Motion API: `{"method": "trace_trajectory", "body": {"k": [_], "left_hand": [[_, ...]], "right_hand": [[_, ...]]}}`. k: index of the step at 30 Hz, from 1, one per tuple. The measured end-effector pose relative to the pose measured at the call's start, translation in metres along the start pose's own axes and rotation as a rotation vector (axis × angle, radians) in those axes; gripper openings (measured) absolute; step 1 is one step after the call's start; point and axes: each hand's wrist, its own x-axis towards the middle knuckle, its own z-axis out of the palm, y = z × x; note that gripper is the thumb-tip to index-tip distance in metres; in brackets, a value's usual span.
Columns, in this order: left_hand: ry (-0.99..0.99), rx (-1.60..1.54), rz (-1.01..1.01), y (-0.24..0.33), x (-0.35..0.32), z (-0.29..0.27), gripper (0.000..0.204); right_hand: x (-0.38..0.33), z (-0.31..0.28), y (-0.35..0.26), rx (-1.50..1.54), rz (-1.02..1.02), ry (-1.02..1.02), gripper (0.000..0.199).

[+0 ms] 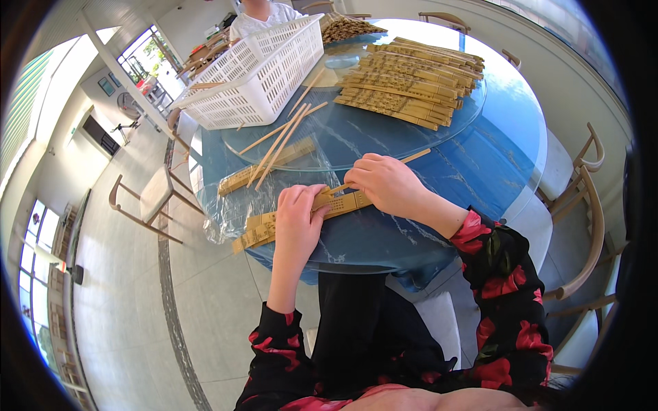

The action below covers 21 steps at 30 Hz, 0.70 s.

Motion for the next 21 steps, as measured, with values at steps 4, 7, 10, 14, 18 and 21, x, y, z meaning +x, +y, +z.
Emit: {"method": "trace_trajectory", "body": {"k": [4,7,10,14,18,21], "left_hand": [[0.027,-0.046,-0.054,0.0080,-0.0010,0.0012,0.040],[0.045,-0.067,-0.061,0.0050,-0.0046,0.0032,0.036],[0.063,-0.085,-0.043,0.0025,-0.0051,0.0040,0.030],[0.084,-0.073,-0.019,0.0010,-0.0038,0.0053,0.025],[0.139,-0.043,-0.031,0.0005,-0.0027,0.0073,0.026],[0.168,0.042,-0.055,-0.0015,-0.0025,0.0029,0.029]], "right_hand": [[-0.0005,-0.0008,-0.0017,-0.004,0.040,-0.011,0.013],[-0.0003,0.0025,-0.0008,-0.013,0.049,-0.025,0.012],[-0.0004,0.0022,-0.0009,-0.017,0.034,-0.031,0.009],[0.0017,-0.0019,-0.0010,-0.024,0.046,-0.040,0.009],[0.0015,-0.0053,-0.0045,-0.024,0.011,-0.015,0.011],[0.0023,-0.0034,-0.0037,-0.020,-0.004,0.008,0.012]]}}
